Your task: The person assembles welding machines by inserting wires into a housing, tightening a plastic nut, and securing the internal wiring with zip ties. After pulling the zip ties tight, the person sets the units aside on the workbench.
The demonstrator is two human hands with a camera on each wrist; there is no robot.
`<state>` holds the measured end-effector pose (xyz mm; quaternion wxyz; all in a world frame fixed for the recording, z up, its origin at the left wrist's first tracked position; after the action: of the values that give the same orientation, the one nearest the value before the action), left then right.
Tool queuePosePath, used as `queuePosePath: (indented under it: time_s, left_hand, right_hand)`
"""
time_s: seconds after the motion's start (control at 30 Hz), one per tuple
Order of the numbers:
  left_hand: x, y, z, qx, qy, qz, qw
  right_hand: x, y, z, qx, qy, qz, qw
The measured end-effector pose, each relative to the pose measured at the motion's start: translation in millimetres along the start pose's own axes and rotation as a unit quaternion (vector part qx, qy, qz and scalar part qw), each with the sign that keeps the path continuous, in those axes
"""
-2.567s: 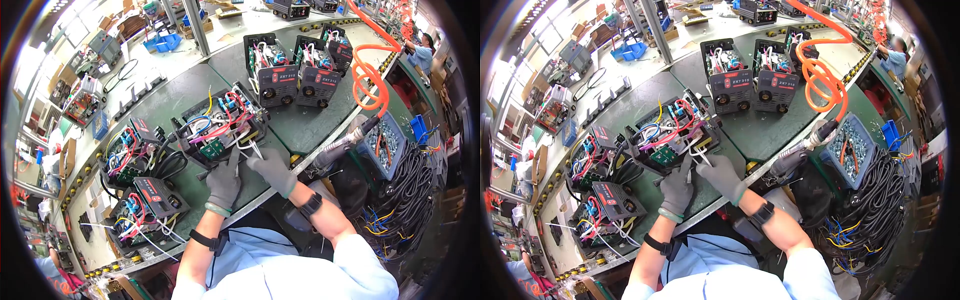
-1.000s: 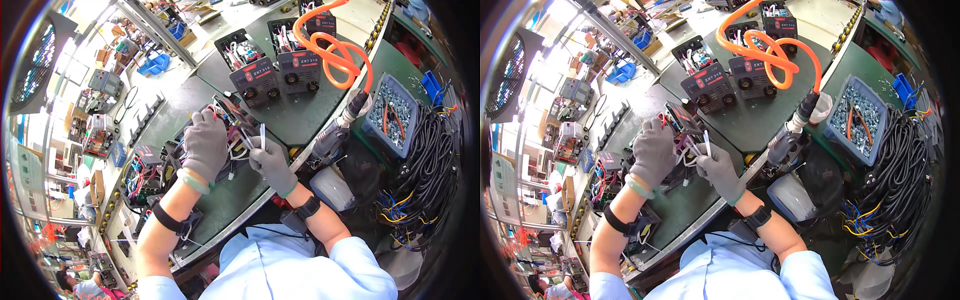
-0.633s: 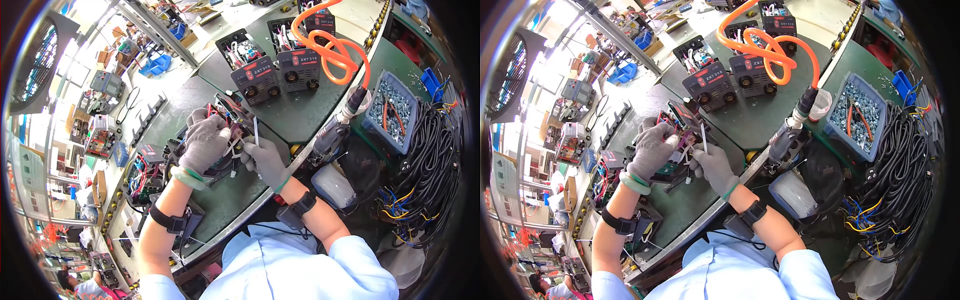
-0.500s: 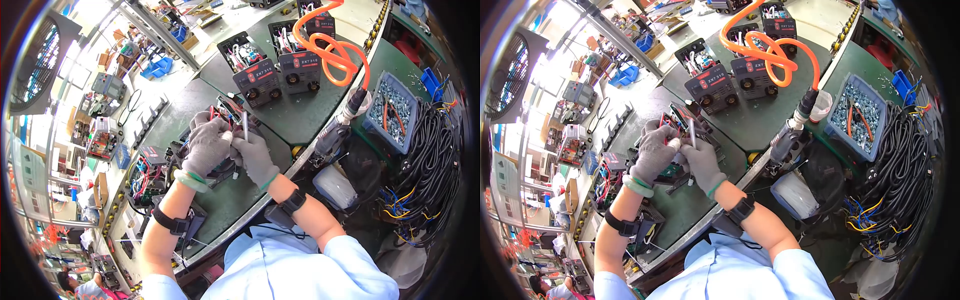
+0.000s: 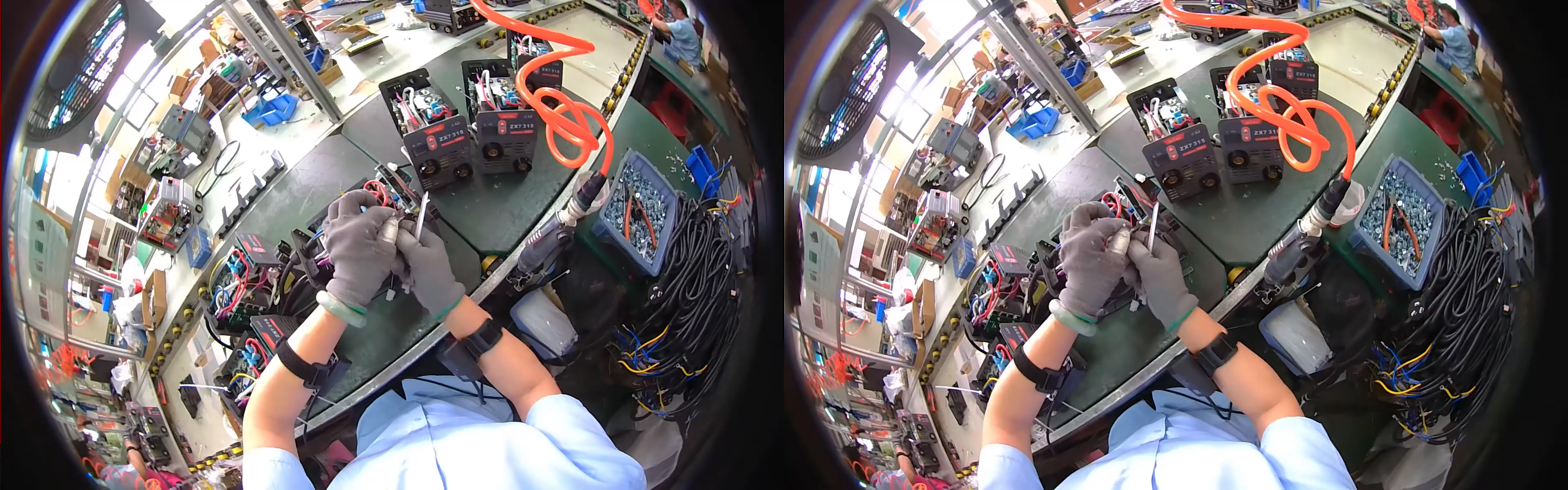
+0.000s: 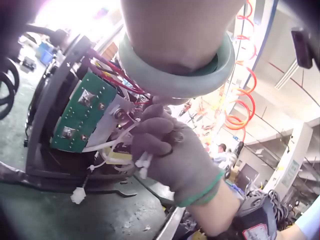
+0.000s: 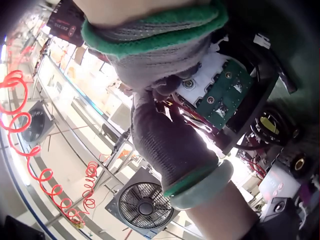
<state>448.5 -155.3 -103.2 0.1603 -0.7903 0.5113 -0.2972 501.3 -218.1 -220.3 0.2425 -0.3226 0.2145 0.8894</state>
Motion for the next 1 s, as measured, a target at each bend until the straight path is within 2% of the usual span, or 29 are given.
queuePosePath:
  time_s: [0.03,0.07,0.1,0.13,0.17,0.23,0.3,0.37,0.4,0.5,0.53,0.57,0.6,0.63,0.7,0.73,0.83,1.0]
  left_hand:
    - [0.6,0.9,-3.7,0.004,0.001,-0.004,1.0]
    - [13.7,2.8,-11.4,0.033,-0.039,0.065,0.997]
    - [25.7,6.4,-15.8,0.06,-0.079,0.133,0.986]
    - [27.7,7.9,-13.3,0.072,-0.076,0.174,0.979]
    - [20.4,11.8,-7.9,0.075,-0.074,0.168,0.98]
    - [15.6,18.0,11.7,0.016,-0.109,0.194,0.975]
    - [15.2,20.3,12.9,0.031,-0.102,0.183,0.977]
    - [0.4,13.0,13.5,-0.017,0.007,0.065,0.998]
    - [-7.3,9.8,16.2,-0.039,0.033,0.037,0.998]
    - [-9.1,7.3,13.3,-0.063,0.05,0.031,0.996]
    - [-14.2,7.3,17.0,-0.064,0.056,0.008,0.996]
    - [-13.8,7.0,17.7,-0.063,0.057,0.007,0.996]
    - [-16.1,6.8,18.2,-0.061,0.067,-0.015,0.996]
    - [-19.0,7.3,19.1,-0.059,0.078,-0.038,0.995]
    - [-21.6,7.2,20.6,-0.057,0.088,-0.039,0.994]
    - [-22.5,7.5,21.2,-0.056,0.096,-0.037,0.993]
    - [-16.8,6.7,14.6,-0.033,0.084,-0.011,0.996]
    - [-16.0,6.6,12.1,-0.032,0.096,-0.019,0.995]
  right_hand:
    - [-13.0,11.9,1.1,-0.009,0.067,0.004,0.998]
    - [-20.0,18.9,-1.2,-0.019,0.134,0.008,0.991]
    - [-18.4,21.6,-9.4,-0.021,0.14,0.01,0.99]
    - [-22.2,25.6,-19.9,-0.01,0.17,-0.041,0.984]
    - [-28.4,29.8,-26.7,0.0,0.2,-0.091,0.975]
    - [-39.9,36.5,-26.5,-0.001,0.212,-0.097,0.972]
    - [-47.0,35.4,-18.8,-0.054,0.168,-0.1,0.979]
    - [-54.2,29.3,-11.3,-0.077,0.199,-0.098,0.972]
    - [-57.3,27.1,-6.2,-0.096,0.193,-0.104,0.971]
    - [-61.0,13.5,-9.7,-0.102,0.249,-0.095,0.958]
    - [-77.5,12.6,-6.6,-0.074,0.361,-0.254,0.894]
    - [-90.7,21.8,2.8,-0.043,0.457,-0.403,0.792]
    - [-100.8,30.7,14.6,-0.026,0.507,-0.424,0.75]
    - [-98.9,30.0,17.3,-0.028,0.509,-0.423,0.749]
    - [-87.0,14.7,6.0,-0.039,0.363,-0.294,0.883]
    - [-75.5,9.7,3.1,-0.055,0.297,-0.151,0.941]
    - [-71.9,7.7,8.6,-0.112,0.258,-0.159,0.946]
    - [-70.5,5.5,9.3,-0.106,0.252,-0.146,0.951]
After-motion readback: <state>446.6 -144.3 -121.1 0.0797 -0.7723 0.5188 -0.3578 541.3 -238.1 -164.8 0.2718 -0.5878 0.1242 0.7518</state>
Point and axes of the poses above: each hand's wrist, its own y-axis away from the middle knuckle, its own z-axis out of the palm, x = y × z, the point moved 8 cm from there along -y, towards the middle knuckle, and after that the axes turned 1 degree about z, right-handed, at the moved point
